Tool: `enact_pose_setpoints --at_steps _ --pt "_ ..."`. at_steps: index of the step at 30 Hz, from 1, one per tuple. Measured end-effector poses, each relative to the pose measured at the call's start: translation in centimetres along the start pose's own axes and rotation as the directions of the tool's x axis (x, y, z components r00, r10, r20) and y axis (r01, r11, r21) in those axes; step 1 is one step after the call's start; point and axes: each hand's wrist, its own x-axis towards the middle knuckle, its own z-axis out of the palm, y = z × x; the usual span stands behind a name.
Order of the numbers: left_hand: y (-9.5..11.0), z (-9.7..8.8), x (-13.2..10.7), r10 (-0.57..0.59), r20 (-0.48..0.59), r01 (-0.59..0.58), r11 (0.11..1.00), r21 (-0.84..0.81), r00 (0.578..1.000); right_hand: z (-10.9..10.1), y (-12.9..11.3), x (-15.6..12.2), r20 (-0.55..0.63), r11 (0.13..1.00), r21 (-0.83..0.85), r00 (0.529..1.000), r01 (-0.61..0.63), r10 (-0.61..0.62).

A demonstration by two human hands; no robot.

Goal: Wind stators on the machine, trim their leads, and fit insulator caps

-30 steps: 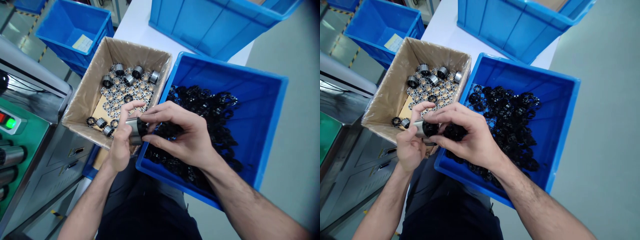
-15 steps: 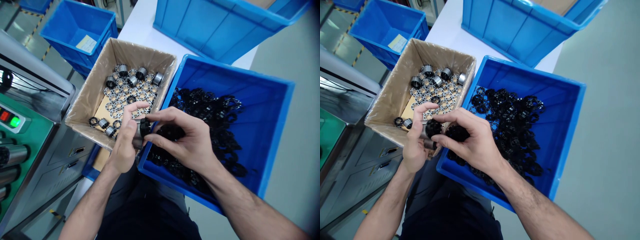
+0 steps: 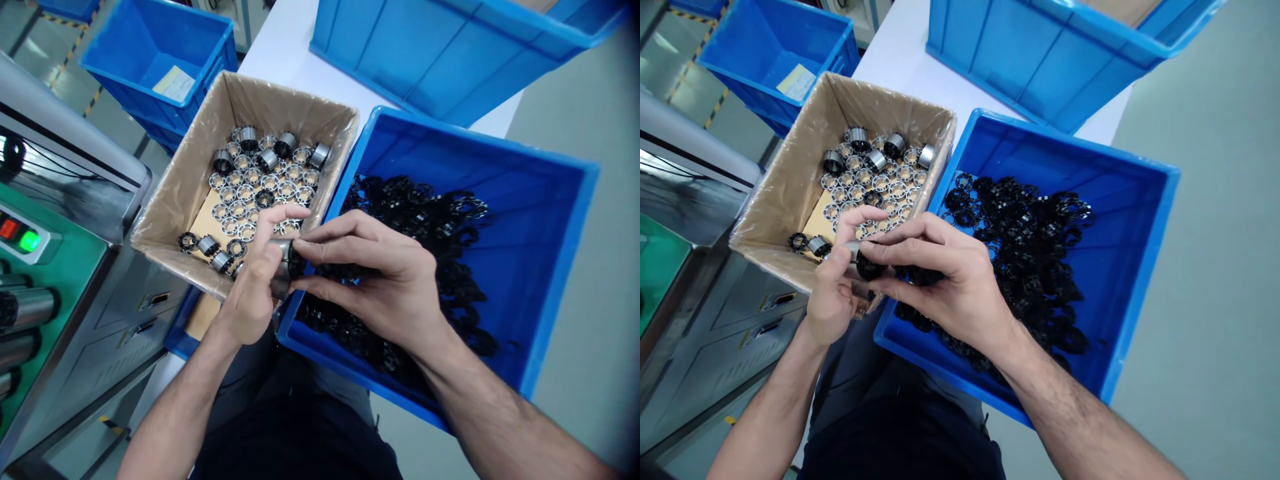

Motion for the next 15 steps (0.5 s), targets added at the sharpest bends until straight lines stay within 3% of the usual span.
enact_pose_setpoints --at_steps 5,8,10,13,15 --pt "-0.2 -0.1 0.7 0.087 -0.045 -0.086 0.996 0.026 0.995 -0.4 -0.7 0.2 -0.014 0.988 0.056 0.99 -0.143 0.144" --pt "0.0 0.0 1.4 0.162 -0.183 -0.17 0.985 -0.029 0.97 -0.8 -1.3 0.5 -0.017 0.951 0.154 0.962 -0.267 0.273" --pt "0.2 0.2 1.7 0.116 -0.251 -0.129 0.991 -0.036 0.961 -0.8 -1.6 0.6 0.006 0.898 0.26 0.931 -0.354 0.365" --pt "0.5 0.5 1.8 0.072 -0.218 -0.069 0.997 0.026 0.973 -0.6 -1.8 0.8 0.078 0.8 0.406 0.89 -0.441 0.45" --pt "0.5 0.6 1.7 0.106 -0.189 -0.097 0.994 0.055 0.976 -0.5 -1.8 1.0 0.095 0.789 0.436 0.894 -0.433 0.438"
